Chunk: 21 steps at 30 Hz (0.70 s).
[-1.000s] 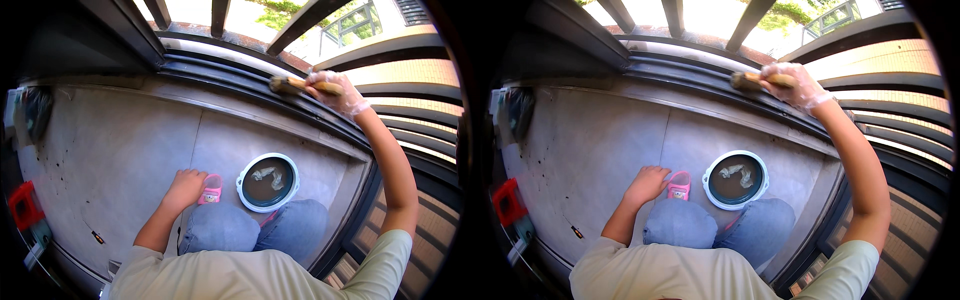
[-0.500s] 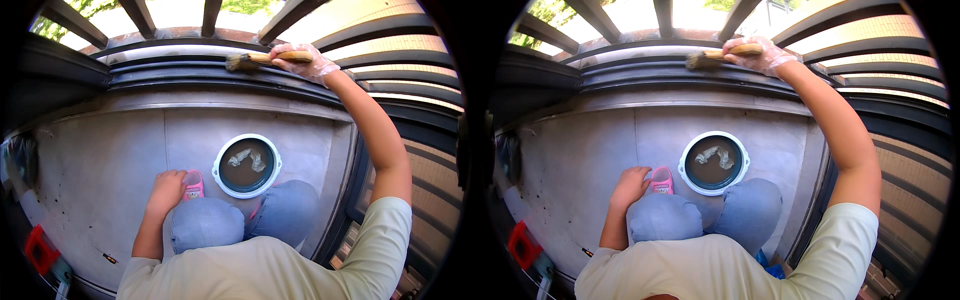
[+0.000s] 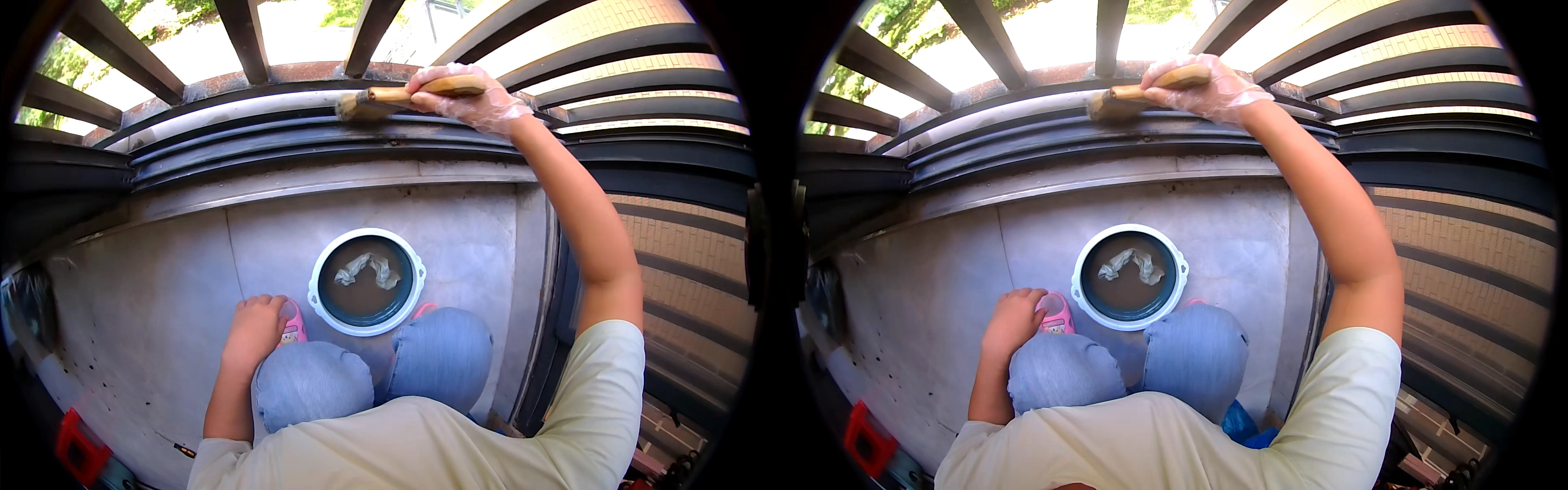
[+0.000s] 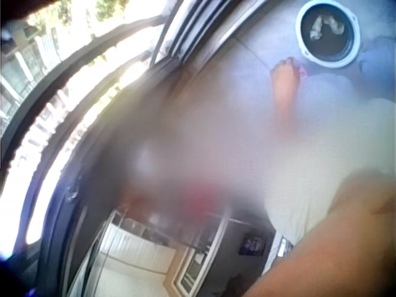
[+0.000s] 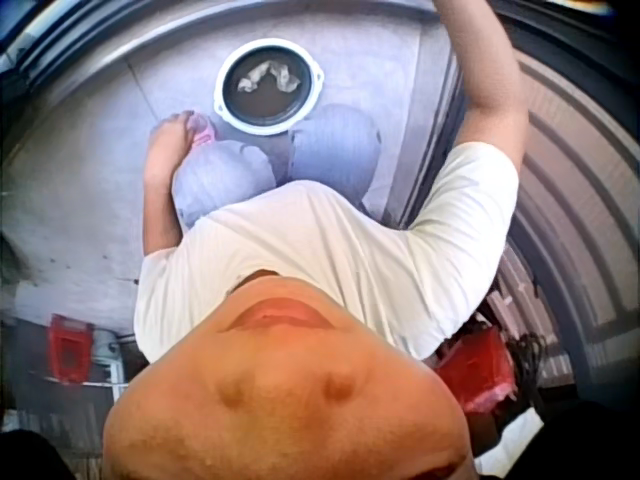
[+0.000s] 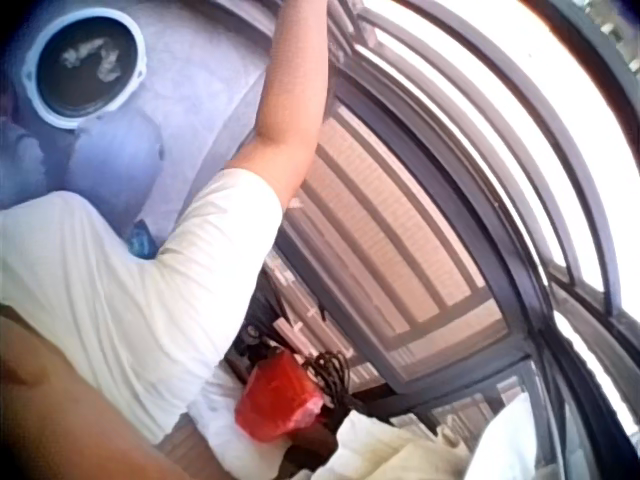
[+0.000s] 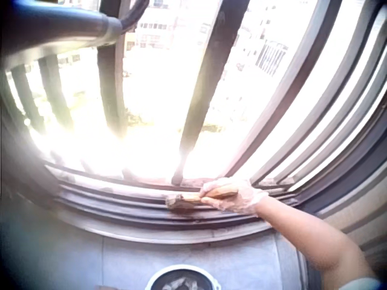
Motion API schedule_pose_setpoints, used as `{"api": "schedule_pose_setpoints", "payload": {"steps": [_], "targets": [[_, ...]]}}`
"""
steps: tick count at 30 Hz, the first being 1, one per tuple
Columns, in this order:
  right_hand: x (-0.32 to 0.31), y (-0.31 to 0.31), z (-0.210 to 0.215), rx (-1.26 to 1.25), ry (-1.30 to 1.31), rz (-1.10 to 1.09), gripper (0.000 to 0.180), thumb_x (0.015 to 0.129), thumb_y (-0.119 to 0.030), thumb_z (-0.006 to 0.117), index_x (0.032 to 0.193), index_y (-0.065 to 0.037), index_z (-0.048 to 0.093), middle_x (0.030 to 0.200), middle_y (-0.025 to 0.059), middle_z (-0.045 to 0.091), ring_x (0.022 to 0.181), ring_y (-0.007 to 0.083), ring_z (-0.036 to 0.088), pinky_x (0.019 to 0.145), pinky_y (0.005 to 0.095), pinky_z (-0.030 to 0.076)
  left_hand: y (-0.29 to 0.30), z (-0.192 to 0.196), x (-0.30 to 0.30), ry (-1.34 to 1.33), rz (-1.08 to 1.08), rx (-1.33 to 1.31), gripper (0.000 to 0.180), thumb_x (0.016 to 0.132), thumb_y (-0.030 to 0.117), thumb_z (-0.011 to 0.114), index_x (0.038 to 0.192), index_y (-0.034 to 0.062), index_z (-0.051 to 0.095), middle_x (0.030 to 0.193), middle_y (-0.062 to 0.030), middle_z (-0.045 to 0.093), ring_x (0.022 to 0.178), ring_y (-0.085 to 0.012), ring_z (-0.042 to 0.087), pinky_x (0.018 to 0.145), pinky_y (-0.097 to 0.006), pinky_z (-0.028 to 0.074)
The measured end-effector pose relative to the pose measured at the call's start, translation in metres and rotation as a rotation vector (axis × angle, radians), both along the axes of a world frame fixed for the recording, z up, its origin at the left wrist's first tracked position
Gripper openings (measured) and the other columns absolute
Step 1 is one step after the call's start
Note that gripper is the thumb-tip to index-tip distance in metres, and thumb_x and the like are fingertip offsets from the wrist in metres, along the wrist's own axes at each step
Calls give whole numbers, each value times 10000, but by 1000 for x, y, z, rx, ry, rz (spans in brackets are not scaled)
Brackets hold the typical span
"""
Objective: The person sits on a balcony floor and cleans the metal railing using a paintbrush and a bucket of water. They repeatedly dip the brush into the water and scrub the horizontal and vertical bars of the railing. The person also uses a cloth to wipe the railing and wrings it out in the bucket.
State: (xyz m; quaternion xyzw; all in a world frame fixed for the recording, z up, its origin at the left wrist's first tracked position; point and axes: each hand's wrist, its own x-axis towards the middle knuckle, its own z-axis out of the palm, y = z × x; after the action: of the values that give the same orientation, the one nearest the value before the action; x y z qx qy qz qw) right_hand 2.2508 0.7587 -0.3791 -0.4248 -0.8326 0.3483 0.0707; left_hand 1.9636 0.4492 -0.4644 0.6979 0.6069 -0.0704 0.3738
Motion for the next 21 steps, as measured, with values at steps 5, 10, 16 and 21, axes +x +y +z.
{"api": "schedule_pose_setpoints", "payload": {"steps": [5,10,16,21], "targets": [[23,1,-1,-87,74,-79,135,846,-198,641,941,-105,667,887,37,651,780,119,610,730,249,512,-2,1,-1,4,57,0,283,786,155,608,1054,65,594,974,-136,618,931,-308,574,847,-400,419],[-22,-16,-14,-77,323,30,113,868,-187,609,937,-115,664,899,34,642,737,123,604,658,262,519,12,1,15,40,-25,-82,289,781,167,616,1050,64,596,976,-141,620,924,-313,578,838,-401,425],[-111,-42,-88,100,683,111,178,725,-161,736,857,-85,644,791,107,636,738,247,619,703,301,496,13,4,23,-15,-36,28,287,781,162,609,1050,65,591,941,-138,614,908,-312,567,827,-415,427],[-115,-50,-88,-68,719,-102,151,712,-176,728,784,-75,643,762,106,631,746,258,618,702,320,495,17,3,27,55,-69,-18,291,774,157,614,1050,69,592,945,-138,614,919,-308,570,845,-407,426]]}}
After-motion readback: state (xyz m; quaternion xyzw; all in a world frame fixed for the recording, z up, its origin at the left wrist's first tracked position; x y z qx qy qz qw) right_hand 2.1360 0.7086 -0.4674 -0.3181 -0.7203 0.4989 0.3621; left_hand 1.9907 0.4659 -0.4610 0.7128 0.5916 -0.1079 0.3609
